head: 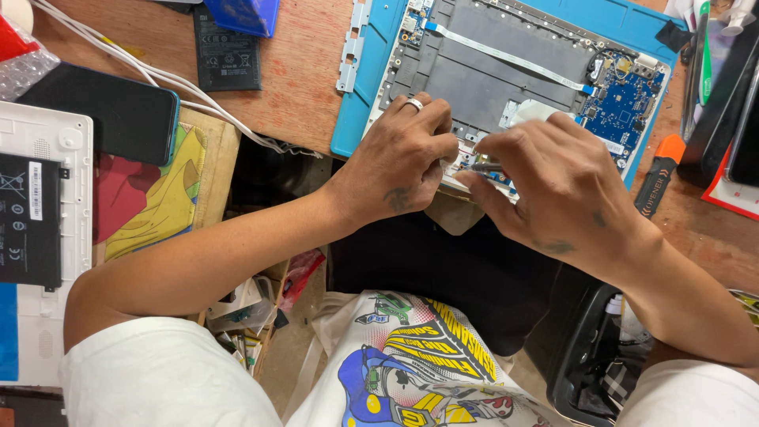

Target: The person uses a screwdriver to remove screws from a disassembled tablet or laptop placed on a blue mat. They carefully unscrew multiple fasteners from the device's internal frame and set them aside on the workbench.

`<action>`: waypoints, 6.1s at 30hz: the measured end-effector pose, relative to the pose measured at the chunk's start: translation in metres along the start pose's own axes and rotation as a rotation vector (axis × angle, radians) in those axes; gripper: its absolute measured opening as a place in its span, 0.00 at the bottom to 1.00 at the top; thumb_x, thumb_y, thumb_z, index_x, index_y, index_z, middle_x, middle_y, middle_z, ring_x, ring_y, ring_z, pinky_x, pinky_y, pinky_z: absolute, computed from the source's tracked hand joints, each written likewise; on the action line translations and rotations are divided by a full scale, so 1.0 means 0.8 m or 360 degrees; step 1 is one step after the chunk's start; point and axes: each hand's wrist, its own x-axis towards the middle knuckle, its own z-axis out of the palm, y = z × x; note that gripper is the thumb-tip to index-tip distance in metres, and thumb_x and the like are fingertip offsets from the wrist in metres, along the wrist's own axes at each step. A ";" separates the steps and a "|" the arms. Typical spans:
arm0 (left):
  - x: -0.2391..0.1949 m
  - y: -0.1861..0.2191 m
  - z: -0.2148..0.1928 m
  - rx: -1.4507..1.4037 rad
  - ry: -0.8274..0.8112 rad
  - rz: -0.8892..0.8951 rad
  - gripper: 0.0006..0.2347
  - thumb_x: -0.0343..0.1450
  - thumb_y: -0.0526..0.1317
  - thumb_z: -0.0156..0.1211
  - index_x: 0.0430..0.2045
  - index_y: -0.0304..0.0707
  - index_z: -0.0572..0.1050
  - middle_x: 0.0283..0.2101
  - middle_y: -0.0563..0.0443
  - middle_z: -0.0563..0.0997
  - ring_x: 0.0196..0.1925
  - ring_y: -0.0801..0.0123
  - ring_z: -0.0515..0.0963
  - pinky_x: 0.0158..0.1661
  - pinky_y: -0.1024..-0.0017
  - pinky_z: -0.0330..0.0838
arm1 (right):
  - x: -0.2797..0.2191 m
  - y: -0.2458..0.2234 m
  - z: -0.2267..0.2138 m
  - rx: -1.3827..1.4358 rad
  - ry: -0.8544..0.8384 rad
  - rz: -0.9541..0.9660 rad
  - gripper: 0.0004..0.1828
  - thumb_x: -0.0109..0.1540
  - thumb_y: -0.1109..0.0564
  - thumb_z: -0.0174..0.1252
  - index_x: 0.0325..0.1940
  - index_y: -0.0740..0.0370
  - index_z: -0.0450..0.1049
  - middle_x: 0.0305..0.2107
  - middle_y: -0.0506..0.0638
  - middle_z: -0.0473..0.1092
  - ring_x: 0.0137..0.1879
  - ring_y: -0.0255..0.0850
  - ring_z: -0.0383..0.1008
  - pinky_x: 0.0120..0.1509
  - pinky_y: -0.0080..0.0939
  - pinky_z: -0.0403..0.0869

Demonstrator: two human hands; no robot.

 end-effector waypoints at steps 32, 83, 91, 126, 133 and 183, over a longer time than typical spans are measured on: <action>-0.001 0.004 -0.001 -0.0012 0.0036 0.0050 0.03 0.64 0.28 0.60 0.27 0.34 0.75 0.38 0.47 0.72 0.45 0.58 0.73 0.51 0.63 0.67 | -0.091 0.052 -0.025 0.0176 0.0467 0.0330 0.12 0.75 0.66 0.60 0.57 0.68 0.64 0.48 0.58 0.74 0.50 0.46 0.80 0.52 0.39 0.78; 0.009 0.019 -0.005 0.0019 -0.0067 -0.0027 0.04 0.67 0.31 0.64 0.30 0.35 0.75 0.40 0.46 0.73 0.47 0.56 0.73 0.51 0.59 0.66 | -0.226 0.099 0.024 -0.0419 0.0544 0.0811 0.10 0.74 0.60 0.67 0.43 0.66 0.74 0.48 0.53 0.78 0.54 0.49 0.74 0.61 0.45 0.71; 0.004 0.022 -0.006 0.0100 -0.0087 0.0012 0.03 0.67 0.32 0.63 0.31 0.34 0.76 0.40 0.45 0.73 0.47 0.55 0.73 0.50 0.59 0.66 | -0.232 0.106 0.027 -0.0441 0.0549 0.0754 0.10 0.74 0.59 0.68 0.42 0.65 0.75 0.46 0.53 0.78 0.51 0.48 0.73 0.61 0.46 0.72; 0.006 0.015 0.001 0.0041 -0.0111 0.0029 0.01 0.69 0.33 0.64 0.30 0.36 0.78 0.39 0.48 0.74 0.47 0.59 0.74 0.52 0.60 0.65 | -0.239 0.106 0.029 -0.0454 0.0552 0.0741 0.05 0.75 0.63 0.63 0.46 0.66 0.76 0.54 0.54 0.76 0.57 0.49 0.72 0.66 0.47 0.71; 0.001 0.012 0.003 0.0080 -0.0109 0.0013 0.02 0.70 0.31 0.63 0.32 0.36 0.78 0.41 0.48 0.75 0.49 0.58 0.74 0.55 0.61 0.66 | -0.240 0.100 0.031 -0.0466 0.0547 0.0763 0.04 0.74 0.63 0.64 0.46 0.67 0.76 0.55 0.55 0.76 0.59 0.50 0.74 0.65 0.46 0.72; -0.005 0.007 0.044 0.0008 0.0223 0.0154 0.07 0.68 0.33 0.65 0.37 0.38 0.76 0.40 0.50 0.77 0.48 0.57 0.77 0.55 0.63 0.67 | -0.083 0.189 -0.011 -0.0097 0.0682 0.0050 0.04 0.74 0.64 0.58 0.52 0.70 0.72 0.52 0.60 0.76 0.55 0.45 0.76 0.57 0.40 0.74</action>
